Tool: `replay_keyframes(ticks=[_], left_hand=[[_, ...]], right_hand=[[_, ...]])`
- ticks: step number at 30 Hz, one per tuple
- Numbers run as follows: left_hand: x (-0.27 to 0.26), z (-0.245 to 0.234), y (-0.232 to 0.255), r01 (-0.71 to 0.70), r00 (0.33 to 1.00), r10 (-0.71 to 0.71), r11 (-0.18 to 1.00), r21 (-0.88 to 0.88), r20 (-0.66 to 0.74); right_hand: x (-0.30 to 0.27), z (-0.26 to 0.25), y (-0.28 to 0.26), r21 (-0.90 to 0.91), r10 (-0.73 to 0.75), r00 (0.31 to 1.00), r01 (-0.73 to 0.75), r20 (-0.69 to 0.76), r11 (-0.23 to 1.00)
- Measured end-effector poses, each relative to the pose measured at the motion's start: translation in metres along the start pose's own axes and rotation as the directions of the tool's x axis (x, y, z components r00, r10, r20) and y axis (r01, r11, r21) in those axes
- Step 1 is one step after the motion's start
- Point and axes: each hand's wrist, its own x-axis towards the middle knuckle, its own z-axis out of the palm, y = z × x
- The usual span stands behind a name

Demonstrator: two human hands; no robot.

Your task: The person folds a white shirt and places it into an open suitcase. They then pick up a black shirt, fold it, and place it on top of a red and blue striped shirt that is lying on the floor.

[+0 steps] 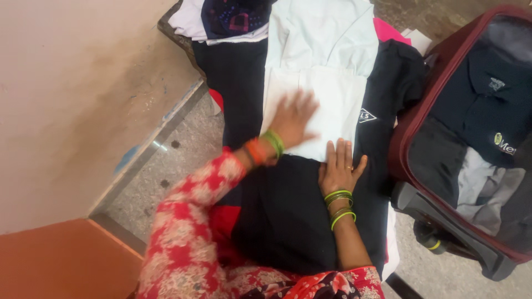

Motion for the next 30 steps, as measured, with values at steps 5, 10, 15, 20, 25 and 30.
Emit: replay_keyframes(ticks=[5,10,15,20,25,30], left_hand=[[-0.06,-0.016,0.019,-0.156,0.96,0.155,0.988,-0.012,0.233],[-0.053,0.004,0.021,-0.132,0.987,0.115,0.977,0.165,0.111],[-0.057,0.026,0.011,-0.162,0.979,0.182,0.967,0.197,-0.088],[-0.076,0.007,0.01,-0.182,0.98,0.191,0.972,0.148,-0.053],[-0.106,-0.043,0.029,-0.229,0.96,0.222,0.973,0.021,0.168],[-0.128,-0.109,0.045,-0.23,0.888,0.252,0.968,-0.102,0.385]], right_hand=[[0.011,0.005,0.0,-0.099,-0.094,0.995,0.09,-0.031,0.991],[0.024,0.008,0.003,-0.074,-0.154,0.988,0.154,0.003,0.985],[0.018,0.01,0.008,-0.08,-0.177,0.981,0.171,-0.079,0.982],[0.003,-0.016,0.013,-0.008,-0.209,0.966,0.21,-0.15,0.978],[-0.025,-0.076,0.003,0.097,-0.253,0.968,0.252,-0.006,0.963],[-0.042,-0.142,0.001,0.192,-0.249,0.936,0.204,0.25,0.96]])
